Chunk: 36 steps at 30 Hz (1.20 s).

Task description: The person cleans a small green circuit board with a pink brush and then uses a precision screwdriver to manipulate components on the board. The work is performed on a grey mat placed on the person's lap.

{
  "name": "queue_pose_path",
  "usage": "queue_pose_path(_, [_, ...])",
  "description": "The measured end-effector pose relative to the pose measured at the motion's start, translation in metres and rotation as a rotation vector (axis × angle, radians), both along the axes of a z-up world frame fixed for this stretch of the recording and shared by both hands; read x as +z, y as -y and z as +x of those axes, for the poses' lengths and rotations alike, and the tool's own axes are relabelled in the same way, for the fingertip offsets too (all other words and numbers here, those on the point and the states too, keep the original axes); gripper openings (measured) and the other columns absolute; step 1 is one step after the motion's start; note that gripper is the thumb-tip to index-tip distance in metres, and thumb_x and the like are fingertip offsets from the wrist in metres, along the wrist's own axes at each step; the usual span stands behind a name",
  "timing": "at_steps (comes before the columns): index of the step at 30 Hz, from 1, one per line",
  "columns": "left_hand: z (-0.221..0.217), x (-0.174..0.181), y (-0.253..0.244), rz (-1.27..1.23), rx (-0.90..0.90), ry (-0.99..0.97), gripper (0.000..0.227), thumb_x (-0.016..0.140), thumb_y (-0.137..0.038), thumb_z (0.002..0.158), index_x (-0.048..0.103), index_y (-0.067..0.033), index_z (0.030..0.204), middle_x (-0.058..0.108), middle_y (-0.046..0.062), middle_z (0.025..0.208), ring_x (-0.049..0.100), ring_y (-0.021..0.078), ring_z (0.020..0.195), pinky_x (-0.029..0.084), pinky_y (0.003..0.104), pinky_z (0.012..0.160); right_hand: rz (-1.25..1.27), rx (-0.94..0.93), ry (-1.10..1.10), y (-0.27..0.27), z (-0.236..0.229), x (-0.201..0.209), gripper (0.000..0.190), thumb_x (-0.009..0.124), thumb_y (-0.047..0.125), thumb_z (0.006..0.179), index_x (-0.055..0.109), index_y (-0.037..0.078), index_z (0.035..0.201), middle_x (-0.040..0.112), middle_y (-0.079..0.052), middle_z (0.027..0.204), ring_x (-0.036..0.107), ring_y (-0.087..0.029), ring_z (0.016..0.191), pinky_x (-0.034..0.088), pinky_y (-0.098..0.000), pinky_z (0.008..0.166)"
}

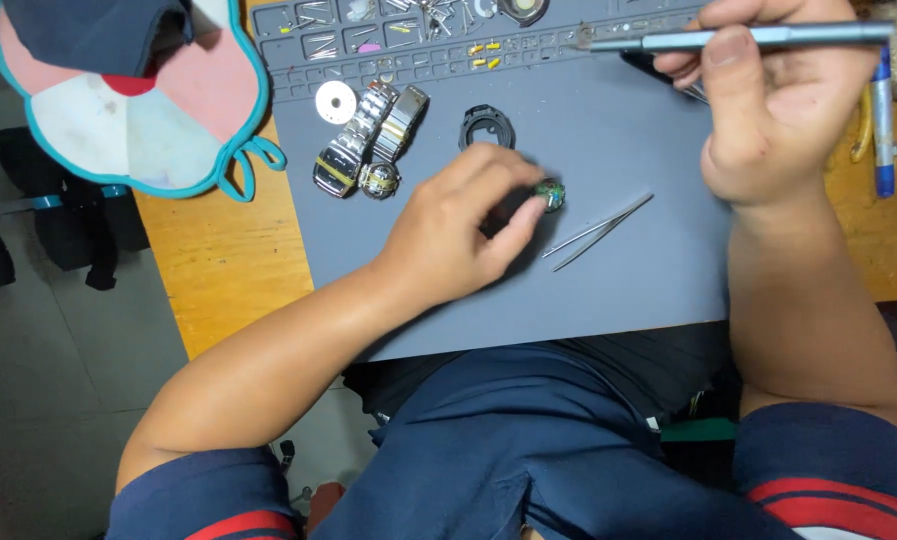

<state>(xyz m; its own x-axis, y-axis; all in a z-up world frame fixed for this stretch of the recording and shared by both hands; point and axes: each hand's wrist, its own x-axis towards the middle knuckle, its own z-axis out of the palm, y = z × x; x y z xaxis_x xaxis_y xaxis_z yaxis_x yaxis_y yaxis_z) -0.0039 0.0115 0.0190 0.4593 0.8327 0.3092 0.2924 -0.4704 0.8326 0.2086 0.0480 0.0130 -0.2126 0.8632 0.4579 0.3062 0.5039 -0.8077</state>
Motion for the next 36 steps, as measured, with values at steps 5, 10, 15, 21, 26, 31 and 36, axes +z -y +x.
queue_pose_path(5, [-0.008,-0.006,-0.011,-0.762,0.072,0.528,0.027,0.049,-0.015,0.078,0.047,0.0000,0.099,0.054,0.009,0.082,0.048,0.0083,0.056,0.044,0.019,0.052,0.028,0.025,-0.158,0.015,-0.021,0.011,0.025,0.040,0.016,0.089,0.034,-0.008,0.089,0.042,-0.023,0.069,0.049,-0.029,0.059,0.039,-0.0312,0.054])
queue_pose_path(10, [-0.010,-0.007,-0.014,-0.987,-0.052,0.750,0.026,0.048,-0.015,0.079,0.049,0.0018,0.099,0.056,0.015,0.084,0.052,0.0129,0.056,0.047,0.021,0.048,0.058,0.050,-0.206,0.024,-0.027,0.010,0.022,0.042,0.017,0.084,0.037,-0.005,0.084,0.041,-0.018,0.064,0.050,-0.029,0.059,0.039,-0.0296,0.052])
queue_pose_path(15, [-0.011,-0.009,-0.016,-1.096,-0.062,0.876,0.018,0.051,-0.013,0.078,0.053,0.0019,0.088,0.058,0.013,0.076,0.052,0.0108,0.052,0.045,0.019,0.044,-0.004,0.073,-0.203,0.029,-0.031,0.015,0.018,0.042,0.014,0.083,0.038,-0.004,0.083,0.045,-0.017,0.067,0.048,-0.025,0.061,0.039,-0.0276,0.055])
queue_pose_path(21, [-0.009,-0.013,-0.016,-1.118,-0.024,0.836,0.011,0.052,-0.011,0.076,0.053,0.0001,0.078,0.057,0.011,0.067,0.051,0.0096,0.048,0.042,0.018,0.040,-0.012,0.093,-0.151,0.029,-0.031,0.017,0.014,0.042,0.012,0.082,0.040,-0.003,0.083,0.047,-0.017,0.066,0.050,-0.026,0.062,0.041,-0.0283,0.058])
queue_pose_path(26, [-0.008,-0.013,-0.015,-1.119,-0.025,0.840,0.012,0.052,-0.013,0.077,0.053,-0.0010,0.077,0.055,0.009,0.064,0.049,0.0086,0.047,0.041,0.018,0.040,0.013,0.108,-0.139,0.028,-0.031,0.018,0.015,0.043,0.012,0.082,0.040,-0.003,0.083,0.047,-0.017,0.067,0.050,-0.025,0.062,0.041,-0.0282,0.058])
queue_pose_path(31, [-0.008,-0.013,-0.015,-1.099,-0.027,0.830,0.016,0.051,-0.015,0.077,0.051,0.0007,0.080,0.053,0.008,0.062,0.047,0.0092,0.046,0.041,0.019,0.041,0.009,0.121,-0.115,0.029,-0.029,0.018,0.013,0.043,0.011,0.082,0.041,-0.002,0.083,0.049,-0.016,0.069,0.050,-0.024,0.064,0.042,-0.0270,0.058])
queue_pose_path(36, [-0.008,-0.009,-0.015,-1.078,-0.035,0.816,0.015,0.050,-0.015,0.078,0.051,-0.0002,0.079,0.052,0.008,0.063,0.046,0.0092,0.048,0.040,0.019,0.042,0.054,0.120,-0.097,0.029,-0.030,0.017,0.016,0.043,0.014,0.083,0.039,-0.002,0.082,0.048,-0.016,0.068,0.049,-0.024,0.064,0.041,-0.0286,0.058])
